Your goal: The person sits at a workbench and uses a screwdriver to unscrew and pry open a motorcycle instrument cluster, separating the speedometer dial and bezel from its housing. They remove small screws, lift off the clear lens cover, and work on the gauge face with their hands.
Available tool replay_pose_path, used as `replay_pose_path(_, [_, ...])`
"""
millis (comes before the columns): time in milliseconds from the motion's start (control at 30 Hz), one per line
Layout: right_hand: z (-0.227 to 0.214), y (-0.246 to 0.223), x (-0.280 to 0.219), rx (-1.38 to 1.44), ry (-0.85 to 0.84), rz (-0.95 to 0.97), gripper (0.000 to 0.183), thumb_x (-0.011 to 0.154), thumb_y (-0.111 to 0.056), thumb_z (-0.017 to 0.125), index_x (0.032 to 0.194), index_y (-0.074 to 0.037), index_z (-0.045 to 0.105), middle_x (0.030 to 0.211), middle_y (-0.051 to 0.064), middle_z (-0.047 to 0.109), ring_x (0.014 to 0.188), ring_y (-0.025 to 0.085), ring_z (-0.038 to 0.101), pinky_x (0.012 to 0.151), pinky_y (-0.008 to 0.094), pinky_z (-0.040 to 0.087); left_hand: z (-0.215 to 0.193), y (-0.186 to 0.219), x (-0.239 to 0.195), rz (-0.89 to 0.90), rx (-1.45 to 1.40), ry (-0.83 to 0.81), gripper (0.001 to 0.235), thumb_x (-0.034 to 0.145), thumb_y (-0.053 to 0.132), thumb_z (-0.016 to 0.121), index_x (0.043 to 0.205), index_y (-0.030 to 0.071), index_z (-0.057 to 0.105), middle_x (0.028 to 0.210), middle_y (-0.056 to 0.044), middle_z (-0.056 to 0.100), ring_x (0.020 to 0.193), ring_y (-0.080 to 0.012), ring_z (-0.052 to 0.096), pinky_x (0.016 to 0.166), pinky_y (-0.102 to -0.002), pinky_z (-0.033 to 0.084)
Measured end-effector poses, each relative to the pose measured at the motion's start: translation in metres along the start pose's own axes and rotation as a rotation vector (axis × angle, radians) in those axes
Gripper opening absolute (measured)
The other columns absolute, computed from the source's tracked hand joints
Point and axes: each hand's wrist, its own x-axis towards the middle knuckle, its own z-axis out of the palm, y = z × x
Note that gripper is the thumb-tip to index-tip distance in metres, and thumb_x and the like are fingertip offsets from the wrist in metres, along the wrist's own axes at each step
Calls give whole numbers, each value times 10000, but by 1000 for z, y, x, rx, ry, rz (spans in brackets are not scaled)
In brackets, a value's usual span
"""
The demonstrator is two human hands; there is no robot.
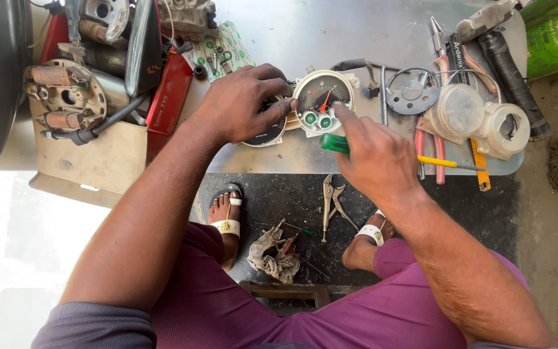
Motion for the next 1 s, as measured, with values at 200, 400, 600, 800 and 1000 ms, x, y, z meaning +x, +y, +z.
replay_pose_path(200, [-4, -1, -2, 14, 59, 43, 448, 852, -167, 802, 1281, -114, 683, 879, 74, 688, 720, 305, 706, 598, 466, 547, -1, 2, -1, -11, 11, -7, 382, 1020, 458, 581, 1131, 136, 754, 1196, -60, 691, 1090, -264, 671, 880, -450, 553])
replay_pose_path(400, [-4, -2, -2, 21, 40, 50, 446, 842, -165, 796, 1274, -134, 689, 879, 63, 688, 718, 305, 707, 602, 469, 552, 2, -1, -2, -1, 19, -2, 370, 1025, 449, 586, 1144, 134, 739, 1189, -64, 694, 1077, -258, 677, 876, -443, 554])
replay_pose_path(600, [-6, -4, -2, 4, 1, 61, 458, 842, -183, 805, 1282, -144, 689, 833, 58, 667, 683, 299, 699, 572, 466, 546, -1, 3, -2, -78, -14, -17, 521, 962, 455, 666, 1340, 124, 526, 1165, -122, 695, 1112, -282, 672, 974, -526, 476])
replay_pose_path(800, [-4, -1, -5, 13, -2, 53, 465, 834, -170, 797, 1284, -141, 686, 842, 62, 669, 698, 299, 700, 578, 465, 548, -8, 13, -4, -9, 35, -4, 650, 930, 421, 719, 1462, 190, 426, 1237, -120, 672, 1166, -312, 649, 1060, -589, 399])
replay_pose_path(1000, [-5, 0, -6, 38, -3, 51, 460, 845, -171, 791, 1289, -141, 675, 854, 64, 676, 719, 298, 707, 596, 467, 553, -2, 15, -9, 74, 78, 47, 514, 944, 374, 715, 1434, 326, 567, 1421, -88, 565, 1240, -318, 601, 1024, -545, 448])
